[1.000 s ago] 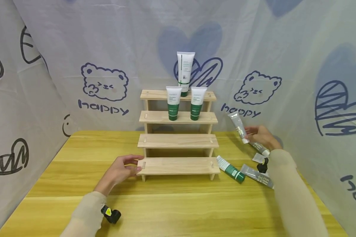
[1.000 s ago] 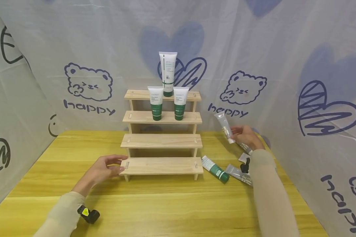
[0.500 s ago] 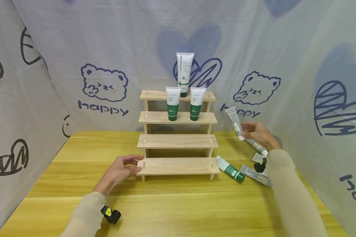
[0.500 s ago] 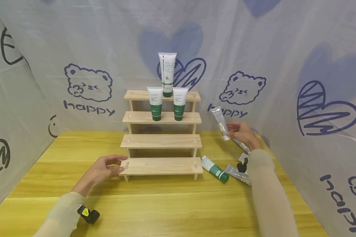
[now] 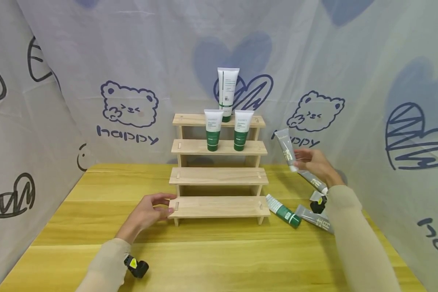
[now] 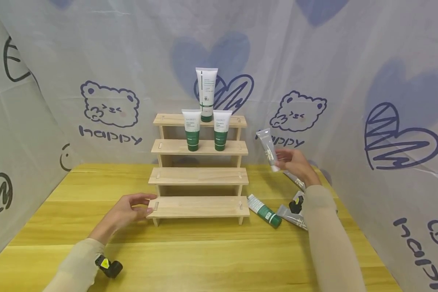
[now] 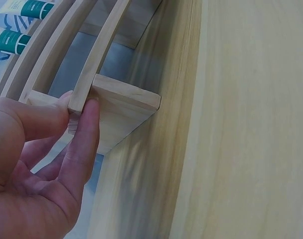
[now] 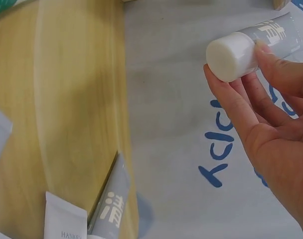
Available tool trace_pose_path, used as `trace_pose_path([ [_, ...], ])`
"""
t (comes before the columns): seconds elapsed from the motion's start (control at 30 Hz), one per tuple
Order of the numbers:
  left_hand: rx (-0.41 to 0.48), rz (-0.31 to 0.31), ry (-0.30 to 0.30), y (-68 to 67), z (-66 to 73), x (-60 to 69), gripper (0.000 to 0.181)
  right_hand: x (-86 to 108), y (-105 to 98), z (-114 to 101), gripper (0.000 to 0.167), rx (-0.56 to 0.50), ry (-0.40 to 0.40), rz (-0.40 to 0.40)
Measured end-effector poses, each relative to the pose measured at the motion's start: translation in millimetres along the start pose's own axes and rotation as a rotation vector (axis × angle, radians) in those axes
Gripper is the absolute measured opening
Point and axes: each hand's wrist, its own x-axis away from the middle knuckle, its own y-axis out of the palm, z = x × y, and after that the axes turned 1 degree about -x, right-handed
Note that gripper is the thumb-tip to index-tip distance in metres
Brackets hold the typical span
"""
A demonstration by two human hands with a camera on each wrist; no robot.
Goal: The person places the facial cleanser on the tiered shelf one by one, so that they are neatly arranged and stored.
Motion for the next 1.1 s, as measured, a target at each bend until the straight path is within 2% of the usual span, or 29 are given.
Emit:
trace_pose_path([
  [0.33,0.002,0.003,0.007,-0.1,1.0,0.1,0.047,2.8,2.1,-10.7,0.058,-0.018,0.008,0.013],
  [0.73,0.014,0.000,0.005,-0.5,-0.7,-0.7,0.047,6.0,2.6,-18.8,0.061,-0.070,-0.032,0.030],
  [1.1,0.011,-0.003,0.000,-0.6,-0.3,-0.1,0.048,10.6,6.6,-27.8,0.066,-0.075,-0.039,0.019],
])
